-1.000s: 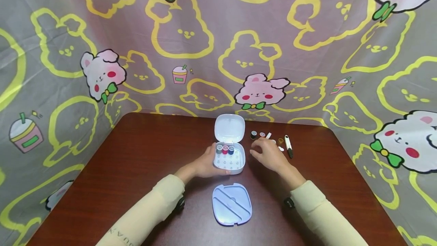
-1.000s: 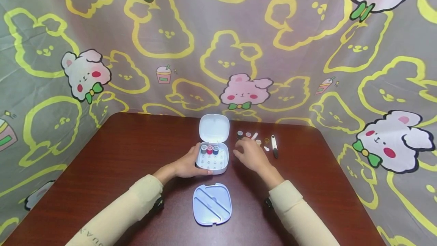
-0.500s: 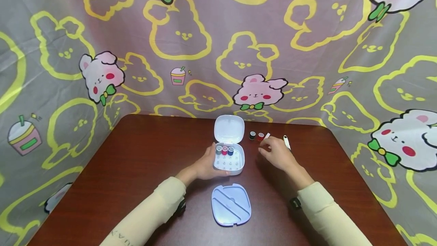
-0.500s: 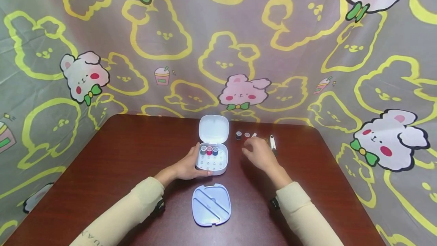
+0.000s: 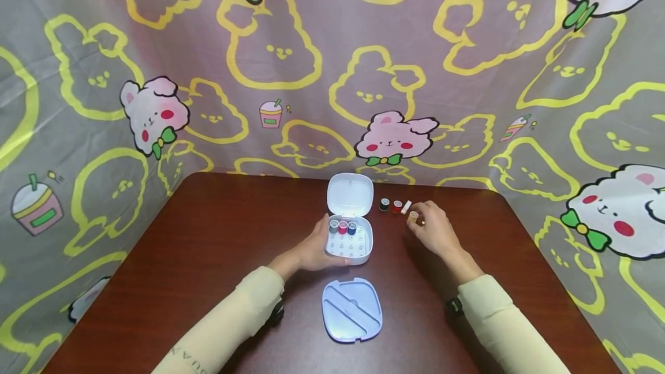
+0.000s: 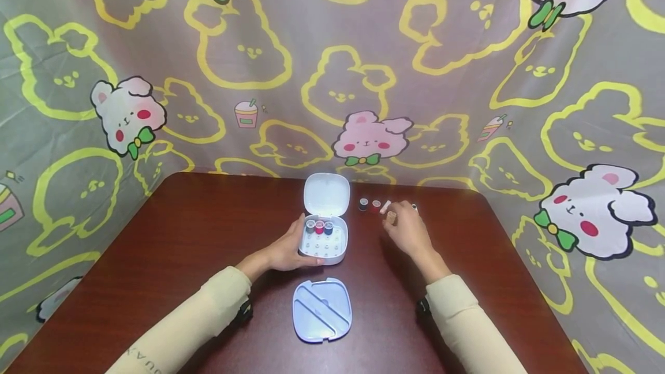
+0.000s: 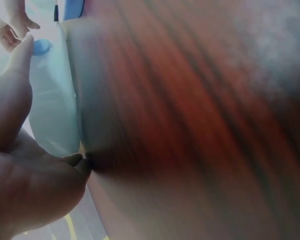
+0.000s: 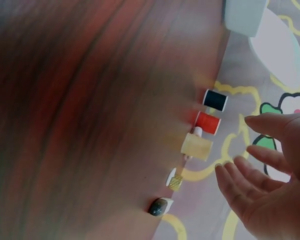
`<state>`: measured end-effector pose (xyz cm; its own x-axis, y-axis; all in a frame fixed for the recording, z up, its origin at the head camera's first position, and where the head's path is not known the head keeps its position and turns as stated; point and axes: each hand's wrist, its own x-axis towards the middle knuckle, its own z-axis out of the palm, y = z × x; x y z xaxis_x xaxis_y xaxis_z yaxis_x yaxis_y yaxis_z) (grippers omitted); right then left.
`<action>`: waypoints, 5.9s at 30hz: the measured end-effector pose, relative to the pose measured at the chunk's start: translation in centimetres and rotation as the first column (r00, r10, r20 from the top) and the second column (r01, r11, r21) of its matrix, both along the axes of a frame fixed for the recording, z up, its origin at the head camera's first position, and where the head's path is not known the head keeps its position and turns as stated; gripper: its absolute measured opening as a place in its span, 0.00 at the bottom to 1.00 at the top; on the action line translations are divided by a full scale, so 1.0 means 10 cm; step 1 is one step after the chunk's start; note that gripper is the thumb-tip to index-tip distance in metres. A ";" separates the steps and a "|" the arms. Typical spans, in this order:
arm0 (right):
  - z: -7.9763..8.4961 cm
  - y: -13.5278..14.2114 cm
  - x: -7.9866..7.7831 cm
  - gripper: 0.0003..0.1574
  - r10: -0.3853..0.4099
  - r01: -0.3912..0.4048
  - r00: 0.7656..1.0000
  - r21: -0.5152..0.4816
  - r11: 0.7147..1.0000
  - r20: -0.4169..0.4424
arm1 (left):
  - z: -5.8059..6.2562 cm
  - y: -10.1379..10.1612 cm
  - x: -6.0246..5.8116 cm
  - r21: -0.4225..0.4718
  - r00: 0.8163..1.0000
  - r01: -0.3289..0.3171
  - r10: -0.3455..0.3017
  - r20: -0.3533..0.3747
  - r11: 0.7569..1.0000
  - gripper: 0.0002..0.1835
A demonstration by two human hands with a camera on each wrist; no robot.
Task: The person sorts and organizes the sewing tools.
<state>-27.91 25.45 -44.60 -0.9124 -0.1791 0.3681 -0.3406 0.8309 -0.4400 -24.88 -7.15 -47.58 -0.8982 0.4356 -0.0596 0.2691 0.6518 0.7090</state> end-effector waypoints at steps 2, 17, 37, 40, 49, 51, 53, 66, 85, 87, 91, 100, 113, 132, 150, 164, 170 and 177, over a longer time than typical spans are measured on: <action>-0.01 0.01 -0.01 0.17 -0.021 0.021 1.000 -0.014 1.000 0.018 | 0.00 0.00 0.00 0.010 1.000 0.001 -0.001 -0.009 1.000 0.72; -0.12 0.05 -0.20 0.18 -0.041 0.049 0.996 -0.095 0.994 0.082 | 0.00 0.00 -0.03 0.002 0.999 0.002 -0.001 -0.042 1.000 0.72; -0.16 0.03 -0.29 0.12 -0.115 0.144 0.977 -0.160 0.977 0.182 | -0.01 0.01 -0.05 0.020 0.999 0.015 -0.014 -0.050 1.000 0.70; -0.16 0.02 -0.30 0.11 -0.112 0.143 0.978 -0.171 0.975 0.177 | -0.01 0.01 -0.05 0.025 0.999 0.012 -0.011 -0.050 1.000 0.70; -0.19 0.04 -0.33 0.10 -0.106 0.147 0.973 -0.200 0.969 0.203 | 0.00 0.01 -0.06 0.026 0.998 0.019 -0.018 -0.052 0.999 0.68; -0.19 0.04 -0.34 0.10 -0.100 0.145 0.973 -0.208 0.967 0.209 | 0.00 0.01 -0.06 0.028 0.998 0.017 -0.016 -0.053 0.999 0.68; -0.19 0.05 -0.34 0.10 -0.091 0.138 0.973 -0.213 0.967 0.214 | 0.00 0.01 -0.06 0.026 0.999 0.014 -0.013 -0.052 1.000 0.68; -0.17 0.01 -0.33 0.12 -0.067 0.137 0.962 -0.252 0.958 0.266 | 0.04 0.01 -0.04 0.030 0.999 0.018 -0.017 -0.036 0.999 0.68; -0.14 -0.10 -0.28 0.10 0.063 0.040 0.959 -0.353 0.935 0.277 | 0.02 0.00 -0.05 0.021 0.999 0.014 -0.013 -0.030 1.000 0.68; -0.14 -0.12 -0.28 0.11 0.080 0.028 0.958 -0.371 0.928 0.274 | 0.02 0.00 -0.05 0.021 0.999 0.013 -0.012 -0.031 1.000 0.69; -0.13 -0.15 -0.27 0.10 0.096 0.016 0.960 -0.393 0.919 0.263 | 0.01 0.01 -0.05 0.018 1.000 0.008 -0.007 -0.028 1.000 0.69; -0.11 -0.22 -0.23 0.10 0.101 0.009 0.962 -0.399 0.917 0.254 | 0.00 0.01 -0.06 0.014 1.000 0.007 -0.007 -0.029 1.000 0.70; -0.10 -0.28 -0.21 0.12 0.121 0.002 0.952 -0.402 0.915 0.280 | 0.00 0.01 -0.05 0.016 0.999 0.013 -0.013 -0.041 1.000 0.69; -0.02 -0.43 -0.10 0.14 0.151 -0.038 0.952 -0.384 0.923 0.267 | 0.00 0.01 -0.05 0.021 0.999 0.010 -0.009 -0.038 1.000 0.69; -0.04 -0.55 -0.07 0.13 0.173 -0.074 0.946 -0.338 0.938 0.273 | 0.03 0.01 -0.05 0.016 1.000 0.010 -0.010 -0.019 1.000 0.69; -0.01 -0.60 -0.04 0.14 0.195 -0.079 0.941 -0.378 0.922 0.277 | 0.01 0.01 -0.05 0.008 1.000 0.015 -0.015 -0.006 1.000 0.70; 0.00 -0.64 -0.03 0.13 0.205 -0.094 0.944 -0.387 0.917 0.258 | 0.02 0.01 -0.05 0.011 1.000 0.019 -0.019 -0.008 1.000 0.69; 0.03 -0.68 -0.02 0.12 0.227 -0.111 0.939 -0.397 0.911 0.258 | 0.03 0.01 -0.05 0.019 1.000 0.015 -0.015 -0.007 1.000 0.69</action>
